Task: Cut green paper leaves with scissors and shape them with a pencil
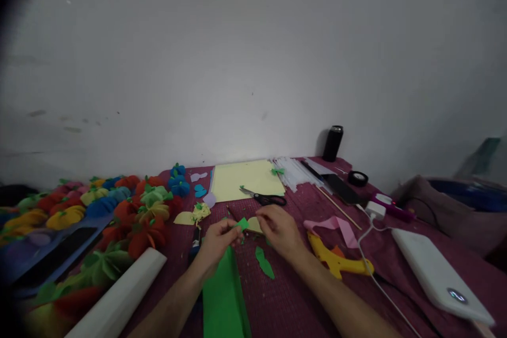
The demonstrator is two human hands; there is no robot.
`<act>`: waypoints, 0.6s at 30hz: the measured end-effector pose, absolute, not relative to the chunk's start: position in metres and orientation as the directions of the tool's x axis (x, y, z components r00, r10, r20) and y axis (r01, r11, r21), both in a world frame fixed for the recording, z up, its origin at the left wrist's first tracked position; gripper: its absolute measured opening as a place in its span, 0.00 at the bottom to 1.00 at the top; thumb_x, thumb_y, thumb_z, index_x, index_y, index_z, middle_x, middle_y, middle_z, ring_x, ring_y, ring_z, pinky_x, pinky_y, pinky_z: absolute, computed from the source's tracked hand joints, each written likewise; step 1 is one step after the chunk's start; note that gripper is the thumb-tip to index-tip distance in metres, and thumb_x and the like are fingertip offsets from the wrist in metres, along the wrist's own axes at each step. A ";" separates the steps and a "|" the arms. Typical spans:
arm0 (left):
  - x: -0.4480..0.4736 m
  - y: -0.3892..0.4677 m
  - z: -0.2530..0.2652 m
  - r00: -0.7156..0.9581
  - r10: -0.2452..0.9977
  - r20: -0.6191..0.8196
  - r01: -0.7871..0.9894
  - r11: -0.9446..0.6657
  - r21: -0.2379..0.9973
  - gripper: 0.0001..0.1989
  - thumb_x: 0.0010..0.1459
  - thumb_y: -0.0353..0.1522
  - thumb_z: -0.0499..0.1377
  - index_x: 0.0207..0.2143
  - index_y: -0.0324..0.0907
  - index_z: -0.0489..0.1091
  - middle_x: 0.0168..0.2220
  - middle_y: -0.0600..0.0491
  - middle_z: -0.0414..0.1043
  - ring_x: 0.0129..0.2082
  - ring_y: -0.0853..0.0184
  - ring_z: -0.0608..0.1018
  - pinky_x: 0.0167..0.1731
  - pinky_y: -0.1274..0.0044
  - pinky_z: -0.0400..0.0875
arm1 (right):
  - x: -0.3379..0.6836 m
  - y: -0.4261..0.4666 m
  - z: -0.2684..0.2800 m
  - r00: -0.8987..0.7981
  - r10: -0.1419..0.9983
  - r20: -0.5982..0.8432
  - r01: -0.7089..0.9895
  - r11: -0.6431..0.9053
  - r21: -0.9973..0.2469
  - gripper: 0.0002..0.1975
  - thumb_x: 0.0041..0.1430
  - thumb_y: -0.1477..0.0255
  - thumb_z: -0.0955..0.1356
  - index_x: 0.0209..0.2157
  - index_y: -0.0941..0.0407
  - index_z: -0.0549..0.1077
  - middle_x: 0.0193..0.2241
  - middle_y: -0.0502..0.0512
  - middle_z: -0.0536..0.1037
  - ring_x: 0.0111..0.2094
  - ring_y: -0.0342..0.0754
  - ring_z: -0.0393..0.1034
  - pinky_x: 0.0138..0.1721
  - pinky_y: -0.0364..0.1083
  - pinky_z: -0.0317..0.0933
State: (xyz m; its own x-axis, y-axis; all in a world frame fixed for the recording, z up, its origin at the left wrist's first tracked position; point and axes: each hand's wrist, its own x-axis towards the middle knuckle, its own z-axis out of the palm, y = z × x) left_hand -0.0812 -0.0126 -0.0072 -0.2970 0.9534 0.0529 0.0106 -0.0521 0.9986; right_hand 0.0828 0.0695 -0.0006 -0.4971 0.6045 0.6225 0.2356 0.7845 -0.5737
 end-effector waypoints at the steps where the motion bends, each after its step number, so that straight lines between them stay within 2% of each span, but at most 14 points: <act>1: -0.080 -0.013 -0.008 -0.295 0.954 0.059 0.015 -0.057 0.998 0.13 0.43 0.40 0.63 0.20 0.39 0.69 0.17 0.55 0.69 0.18 0.72 0.68 0.19 0.80 0.59 | 0.083 0.070 -0.001 -0.486 0.702 0.521 0.193 0.667 -0.720 0.09 0.60 0.69 0.63 0.38 0.56 0.73 0.34 0.57 0.77 0.35 0.49 0.71 0.36 0.48 0.65; 3: -0.077 -0.013 -0.008 -0.282 0.957 0.070 0.029 -0.064 0.997 0.10 0.42 0.37 0.63 0.19 0.39 0.70 0.16 0.57 0.67 0.18 0.72 0.66 0.20 0.80 0.58 | 0.082 0.068 -0.003 -0.550 0.772 0.318 0.093 0.436 -0.895 0.11 0.57 0.65 0.66 0.38 0.57 0.72 0.32 0.55 0.77 0.33 0.48 0.71 0.33 0.45 0.65; 6: -0.072 -0.015 -0.009 -0.263 0.962 0.070 0.044 -0.061 0.997 0.07 0.42 0.35 0.63 0.20 0.40 0.70 0.17 0.57 0.67 0.18 0.72 0.66 0.20 0.80 0.57 | 0.079 0.063 -0.004 -0.674 0.715 0.184 0.019 0.265 -0.964 0.10 0.52 0.64 0.68 0.31 0.57 0.73 0.25 0.50 0.74 0.26 0.43 0.68 0.28 0.42 0.61; 8: -0.070 -0.017 -0.007 -0.266 0.962 0.065 0.040 -0.056 0.998 0.07 0.43 0.35 0.62 0.22 0.40 0.70 0.18 0.57 0.68 0.19 0.72 0.67 0.21 0.80 0.59 | 0.079 0.060 -0.004 -0.684 0.711 0.162 0.018 0.238 -0.971 0.10 0.52 0.64 0.68 0.27 0.57 0.72 0.21 0.47 0.70 0.21 0.41 0.62 0.23 0.40 0.56; 11: -0.071 -0.019 -0.005 -0.279 0.958 0.066 0.026 -0.062 0.998 0.08 0.46 0.36 0.61 0.24 0.40 0.69 0.19 0.56 0.69 0.21 0.70 0.70 0.23 0.80 0.61 | 0.081 0.058 -0.001 -0.624 0.753 0.208 0.001 0.267 -0.964 0.10 0.53 0.64 0.67 0.25 0.57 0.70 0.19 0.45 0.66 0.20 0.40 0.58 0.22 0.39 0.53; 13: -0.072 -0.020 -0.003 -0.283 0.957 0.070 0.019 -0.068 0.998 0.08 0.47 0.36 0.60 0.23 0.40 0.69 0.20 0.55 0.70 0.21 0.70 0.70 0.23 0.80 0.62 | 0.082 0.058 0.000 -0.601 0.769 0.219 -0.020 0.259 -0.966 0.10 0.54 0.65 0.67 0.26 0.57 0.69 0.20 0.45 0.66 0.21 0.40 0.59 0.22 0.39 0.54; 18: -0.070 -0.024 -0.001 -0.293 0.954 0.062 -0.020 -0.071 0.997 0.07 0.48 0.35 0.60 0.23 0.40 0.68 0.20 0.55 0.71 0.21 0.71 0.70 0.23 0.80 0.61 | 0.081 0.059 -0.005 -0.645 0.751 0.142 -0.064 0.133 -0.989 0.10 0.51 0.65 0.69 0.33 0.57 0.69 0.20 0.45 0.70 0.21 0.40 0.63 0.23 0.39 0.57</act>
State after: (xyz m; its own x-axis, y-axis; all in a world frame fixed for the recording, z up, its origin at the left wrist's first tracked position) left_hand -0.0695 -0.0237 -0.0013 -0.2935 0.9539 0.0624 -0.0195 -0.0713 0.9973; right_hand 0.0809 0.0586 -0.0049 -0.6453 0.7505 0.1425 -0.0643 0.1325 -0.9891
